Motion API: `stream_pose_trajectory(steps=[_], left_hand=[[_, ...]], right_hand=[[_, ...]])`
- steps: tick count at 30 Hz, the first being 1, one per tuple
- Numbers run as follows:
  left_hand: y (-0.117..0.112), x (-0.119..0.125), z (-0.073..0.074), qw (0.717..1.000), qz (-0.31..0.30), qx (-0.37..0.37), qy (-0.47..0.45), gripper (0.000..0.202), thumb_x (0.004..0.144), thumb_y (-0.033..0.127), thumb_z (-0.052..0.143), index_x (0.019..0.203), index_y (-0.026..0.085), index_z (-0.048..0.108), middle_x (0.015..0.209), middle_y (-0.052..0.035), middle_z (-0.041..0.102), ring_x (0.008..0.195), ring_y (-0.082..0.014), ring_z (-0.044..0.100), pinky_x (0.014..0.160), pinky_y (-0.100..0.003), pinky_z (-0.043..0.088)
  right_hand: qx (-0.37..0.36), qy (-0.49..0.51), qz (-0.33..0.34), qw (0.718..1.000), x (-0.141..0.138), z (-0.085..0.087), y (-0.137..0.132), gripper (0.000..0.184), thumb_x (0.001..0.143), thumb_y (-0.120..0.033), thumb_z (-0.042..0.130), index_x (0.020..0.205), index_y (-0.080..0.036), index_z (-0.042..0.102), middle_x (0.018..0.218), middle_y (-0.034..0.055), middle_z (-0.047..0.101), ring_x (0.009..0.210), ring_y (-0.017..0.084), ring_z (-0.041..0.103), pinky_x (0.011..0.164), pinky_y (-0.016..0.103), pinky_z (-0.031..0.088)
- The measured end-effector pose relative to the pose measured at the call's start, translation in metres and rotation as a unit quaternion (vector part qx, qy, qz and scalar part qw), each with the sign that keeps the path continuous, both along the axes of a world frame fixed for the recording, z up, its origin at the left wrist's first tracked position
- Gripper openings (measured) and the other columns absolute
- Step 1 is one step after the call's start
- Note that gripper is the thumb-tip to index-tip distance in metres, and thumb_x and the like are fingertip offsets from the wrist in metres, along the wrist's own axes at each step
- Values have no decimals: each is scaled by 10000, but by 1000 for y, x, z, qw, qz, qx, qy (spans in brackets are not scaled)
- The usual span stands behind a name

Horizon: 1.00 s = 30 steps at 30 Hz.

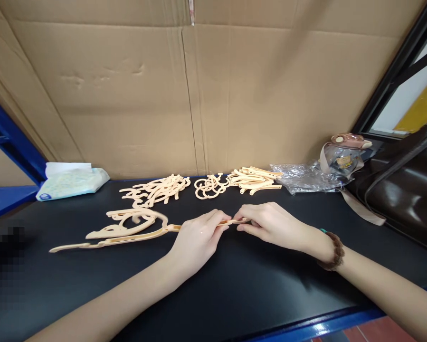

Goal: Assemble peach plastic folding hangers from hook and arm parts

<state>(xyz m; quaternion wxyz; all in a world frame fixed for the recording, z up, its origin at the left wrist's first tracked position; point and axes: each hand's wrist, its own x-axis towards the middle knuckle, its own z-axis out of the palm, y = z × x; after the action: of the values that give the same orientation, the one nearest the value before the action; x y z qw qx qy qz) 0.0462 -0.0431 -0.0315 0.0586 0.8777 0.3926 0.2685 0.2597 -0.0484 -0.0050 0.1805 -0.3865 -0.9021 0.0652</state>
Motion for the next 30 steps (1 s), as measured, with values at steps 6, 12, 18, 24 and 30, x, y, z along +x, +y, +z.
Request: stream_pose_trajectory(steps=[6,12,18,24,30], left_hand=[[2,-5,7,997,34,-4,-63,125,947,260,466,1038,262,552,985,46,704,810,-141,678,694,-244,486],[0,-4,8,995,55,6,-78,123,941,291,482,1042,255,540,1022,35,699,860,-153,680,707,-247,495],[-4,-2,9,999,13,20,-30,169,952,296,461,1106,273,525,1014,38,682,821,-135,676,629,-214,476],[0,-3,6,998,-26,51,18,234,960,285,448,1190,275,490,951,27,641,840,-134,645,612,-214,480],[3,-6,9,986,1,146,78,378,899,220,547,1267,215,464,1117,-38,608,1013,-194,580,738,-278,527]], right_hand=[[229,27,-40,972,4,7,-2,249,926,-279,542,1150,-181,587,1206,109,601,1124,241,520,937,388,394],[211,64,-42,975,1,12,-17,369,966,-326,449,678,-169,617,666,29,613,618,131,525,613,263,370],[-93,101,-69,988,-12,-3,-15,438,969,-485,396,822,-192,686,601,-16,597,524,96,506,546,236,340],[-249,328,-43,910,-18,-18,-3,419,949,-493,418,883,-149,648,842,51,674,554,95,583,473,207,428],[-259,401,-66,876,-8,-10,4,292,911,-429,503,879,-152,590,843,49,665,527,97,606,445,208,452]])
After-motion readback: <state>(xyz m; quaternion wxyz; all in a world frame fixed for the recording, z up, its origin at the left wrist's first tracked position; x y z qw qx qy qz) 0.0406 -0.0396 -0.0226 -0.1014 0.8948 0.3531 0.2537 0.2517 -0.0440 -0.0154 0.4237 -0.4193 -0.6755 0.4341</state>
